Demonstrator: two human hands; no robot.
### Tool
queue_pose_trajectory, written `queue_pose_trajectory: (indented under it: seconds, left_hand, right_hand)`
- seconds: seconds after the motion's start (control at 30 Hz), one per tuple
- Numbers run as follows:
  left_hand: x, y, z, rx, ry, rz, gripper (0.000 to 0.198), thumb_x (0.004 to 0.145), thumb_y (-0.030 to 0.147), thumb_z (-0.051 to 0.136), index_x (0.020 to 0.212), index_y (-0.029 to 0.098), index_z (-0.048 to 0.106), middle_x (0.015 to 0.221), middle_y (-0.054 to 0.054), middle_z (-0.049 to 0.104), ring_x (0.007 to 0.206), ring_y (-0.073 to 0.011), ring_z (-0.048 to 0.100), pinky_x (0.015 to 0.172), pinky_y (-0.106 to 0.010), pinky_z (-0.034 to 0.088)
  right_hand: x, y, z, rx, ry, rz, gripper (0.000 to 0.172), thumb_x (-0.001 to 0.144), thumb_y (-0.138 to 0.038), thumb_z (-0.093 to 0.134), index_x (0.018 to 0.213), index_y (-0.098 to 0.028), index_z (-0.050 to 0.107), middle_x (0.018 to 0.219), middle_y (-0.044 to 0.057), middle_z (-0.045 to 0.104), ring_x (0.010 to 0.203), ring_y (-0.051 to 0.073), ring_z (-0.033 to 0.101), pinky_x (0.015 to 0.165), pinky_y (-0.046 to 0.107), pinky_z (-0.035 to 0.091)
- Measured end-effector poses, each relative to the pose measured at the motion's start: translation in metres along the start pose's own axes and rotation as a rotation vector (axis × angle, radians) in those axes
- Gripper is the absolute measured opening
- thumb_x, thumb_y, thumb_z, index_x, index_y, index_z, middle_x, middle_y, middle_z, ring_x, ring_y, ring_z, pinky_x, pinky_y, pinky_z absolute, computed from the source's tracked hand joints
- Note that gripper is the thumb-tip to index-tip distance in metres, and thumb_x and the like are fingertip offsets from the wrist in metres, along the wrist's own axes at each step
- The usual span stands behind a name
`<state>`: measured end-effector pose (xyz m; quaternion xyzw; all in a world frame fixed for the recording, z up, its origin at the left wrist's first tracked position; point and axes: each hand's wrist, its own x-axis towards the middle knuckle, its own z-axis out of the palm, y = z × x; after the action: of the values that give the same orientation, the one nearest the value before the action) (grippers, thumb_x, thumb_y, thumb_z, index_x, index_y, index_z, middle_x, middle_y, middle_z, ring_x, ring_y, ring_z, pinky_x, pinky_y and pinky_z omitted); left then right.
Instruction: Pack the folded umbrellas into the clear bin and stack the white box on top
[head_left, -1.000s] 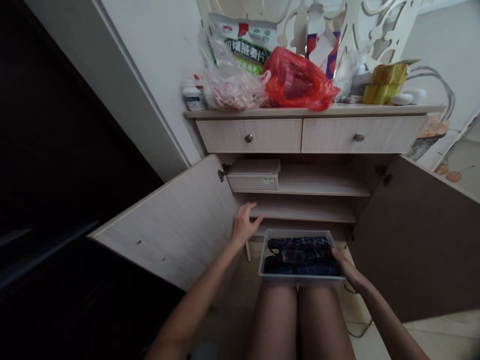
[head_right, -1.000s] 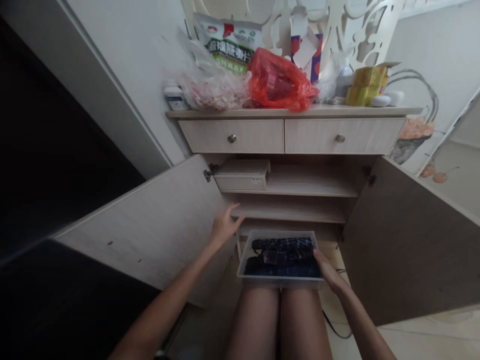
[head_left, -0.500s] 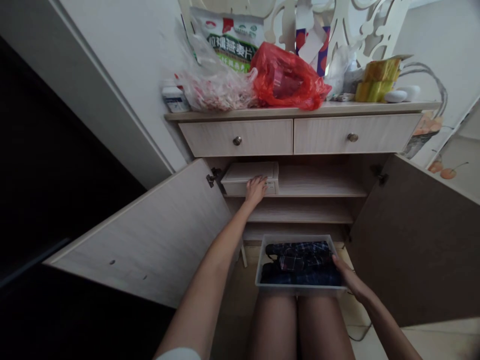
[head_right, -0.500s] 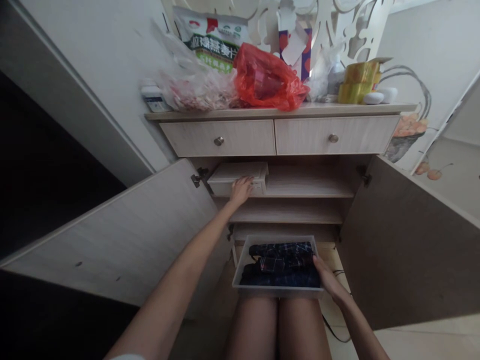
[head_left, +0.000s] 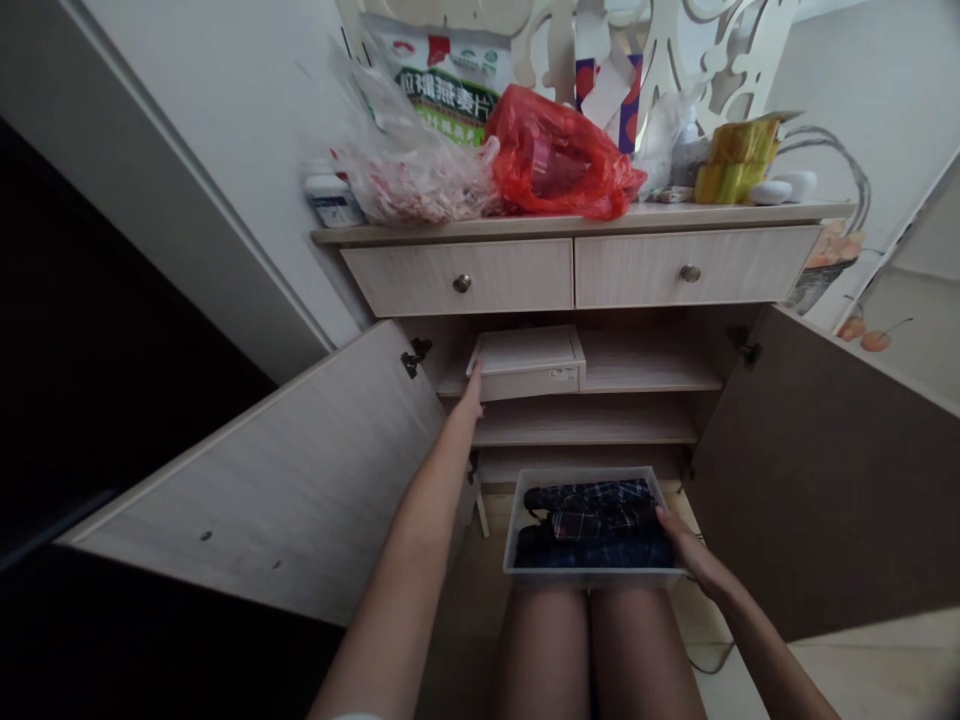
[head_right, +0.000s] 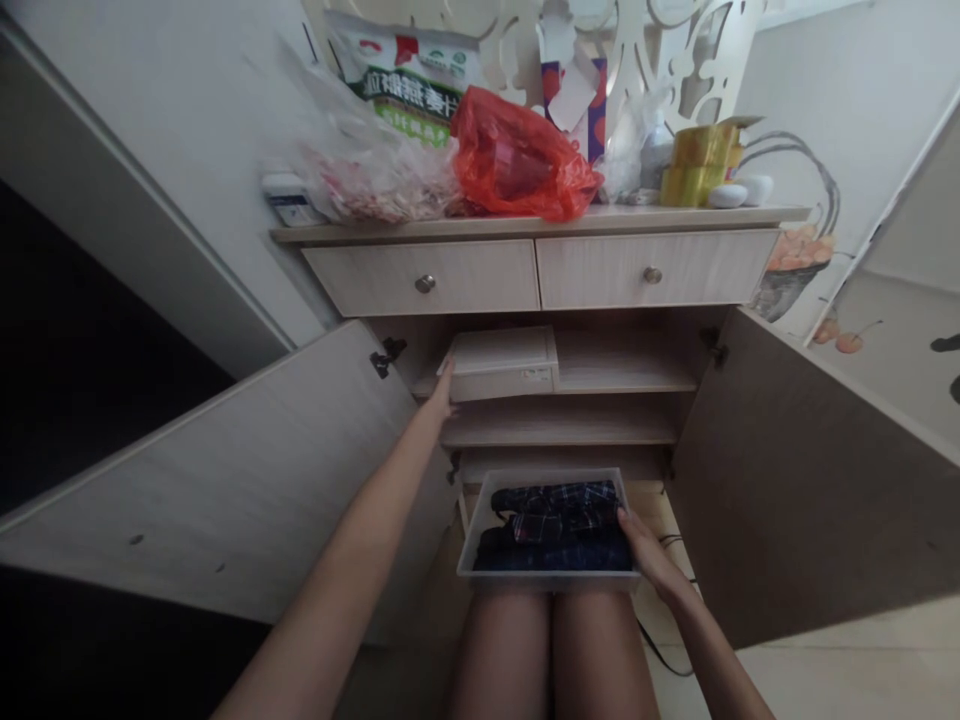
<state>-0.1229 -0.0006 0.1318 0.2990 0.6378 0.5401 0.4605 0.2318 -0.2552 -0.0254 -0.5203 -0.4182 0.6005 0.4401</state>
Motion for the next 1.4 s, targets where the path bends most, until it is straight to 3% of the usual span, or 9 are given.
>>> queue_pose_trajectory:
  seconds: [0.1, 0.23, 0.47, 0.6, 0.73, 0.87, 1.03, 1.2, 1.4]
  left_hand:
    - [-0.007, -0.003, -0.004, -0.115, -0.053, -0.142, 0.061, 0.088, 0.056, 0.053, 0.139, 0.024, 0.047, 0.130, -0.017, 0.057, 0.122, -0.0317, 0.056, 0.098, -0.049, 0.049]
    - [-0.026, -0.009, -0.017, -0.242, 0.035, -0.143, 0.060, 0.085, 0.053, 0.061, 0.137, 0.025, 0.049, 0.133, -0.013, 0.055, 0.122, -0.0285, 0.056, 0.097, -0.048, 0.051]
    - [-0.067, -0.015, -0.113, -0.310, 0.093, -0.148, 0.050, 0.086, 0.043, 0.062, 0.132, 0.027, 0.053, 0.121, -0.011, 0.059, 0.112, -0.0275, 0.061, 0.093, -0.049, 0.054]
    - [-0.102, -0.025, -0.150, -0.306, 0.044, -0.154, 0.046, 0.088, 0.040, 0.058, 0.132, 0.027, 0.055, 0.114, -0.010, 0.062, 0.098, -0.0259, 0.065, 0.085, -0.047, 0.058]
    - [-0.135, -0.044, -0.156, -0.280, -0.023, -0.152, 0.046, 0.090, 0.037, 0.054, 0.135, 0.026, 0.053, 0.113, -0.011, 0.064, 0.088, -0.0226, 0.065, 0.077, -0.043, 0.061]
    - [-0.154, -0.056, -0.152, -0.298, -0.025, -0.142, 0.047, 0.093, 0.036, 0.051, 0.139, 0.026, 0.049, 0.117, -0.011, 0.063, 0.081, -0.0194, 0.065, 0.072, -0.039, 0.062]
    - [-0.159, -0.058, -0.153, -0.318, -0.007, -0.126, 0.044, 0.093, 0.035, 0.052, 0.135, 0.026, 0.053, 0.119, -0.010, 0.064, 0.084, -0.0189, 0.066, 0.073, -0.036, 0.061]
    - [-0.164, -0.059, -0.155, -0.310, 0.026, -0.160, 0.044, 0.091, 0.039, 0.055, 0.134, 0.029, 0.054, 0.120, -0.009, 0.064, 0.092, -0.0222, 0.067, 0.077, -0.040, 0.061]
    - [-0.172, -0.061, -0.156, -0.299, 0.059, -0.188, 0.043, 0.090, 0.041, 0.057, 0.131, 0.028, 0.056, 0.116, -0.010, 0.066, 0.101, -0.0264, 0.067, 0.077, -0.040, 0.061]
  right_hand:
    - [-0.004, -0.006, 0.008, 0.112, 0.016, 0.032, 0.074, 0.068, -0.079, 0.066, 0.119, -0.025, 0.071, 0.136, 0.007, 0.061, 0.139, 0.033, 0.043, 0.117, 0.049, 0.031]
    - [-0.013, -0.006, 0.007, 0.266, 0.152, 0.069, 0.054, 0.065, -0.065, 0.075, 0.104, -0.027, 0.074, 0.114, 0.005, 0.073, 0.126, 0.033, 0.057, 0.108, 0.048, 0.044]
    - [-0.035, -0.030, -0.049, 0.391, 0.401, 0.075, 0.032, 0.064, -0.045, 0.078, 0.086, -0.022, 0.073, 0.088, 0.006, 0.077, 0.084, 0.030, 0.073, 0.071, 0.040, 0.061]
    - [-0.034, -0.056, -0.059, 0.447, 0.560, -0.019, 0.032, 0.065, -0.041, 0.077, 0.088, -0.021, 0.071, 0.083, 0.005, 0.076, 0.071, 0.028, 0.072, 0.060, 0.038, 0.060]
    - [-0.020, -0.060, -0.044, 0.448, 0.679, -0.181, 0.036, 0.064, -0.047, 0.076, 0.088, -0.021, 0.071, 0.080, 0.002, 0.075, 0.071, 0.024, 0.071, 0.059, 0.034, 0.059]
    - [-0.011, -0.055, -0.029, 0.445, 0.737, -0.269, 0.046, 0.061, -0.052, 0.076, 0.093, -0.020, 0.072, 0.089, 0.000, 0.076, 0.082, 0.022, 0.071, 0.070, 0.032, 0.059]
    - [-0.021, -0.064, -0.023, 0.380, 0.607, -0.273, 0.052, 0.057, -0.057, 0.079, 0.094, -0.020, 0.073, 0.093, 0.002, 0.076, 0.094, 0.027, 0.070, 0.079, 0.036, 0.059]
    - [-0.032, -0.081, -0.022, 0.357, 0.428, -0.164, 0.041, 0.061, -0.053, 0.078, 0.087, -0.023, 0.071, 0.092, 0.005, 0.076, 0.101, 0.033, 0.069, 0.082, 0.044, 0.060]
    - [-0.034, -0.093, -0.032, 0.287, 0.379, -0.128, 0.032, 0.069, -0.047, 0.075, 0.089, -0.022, 0.072, 0.094, 0.008, 0.076, 0.102, 0.034, 0.069, 0.085, 0.045, 0.060]
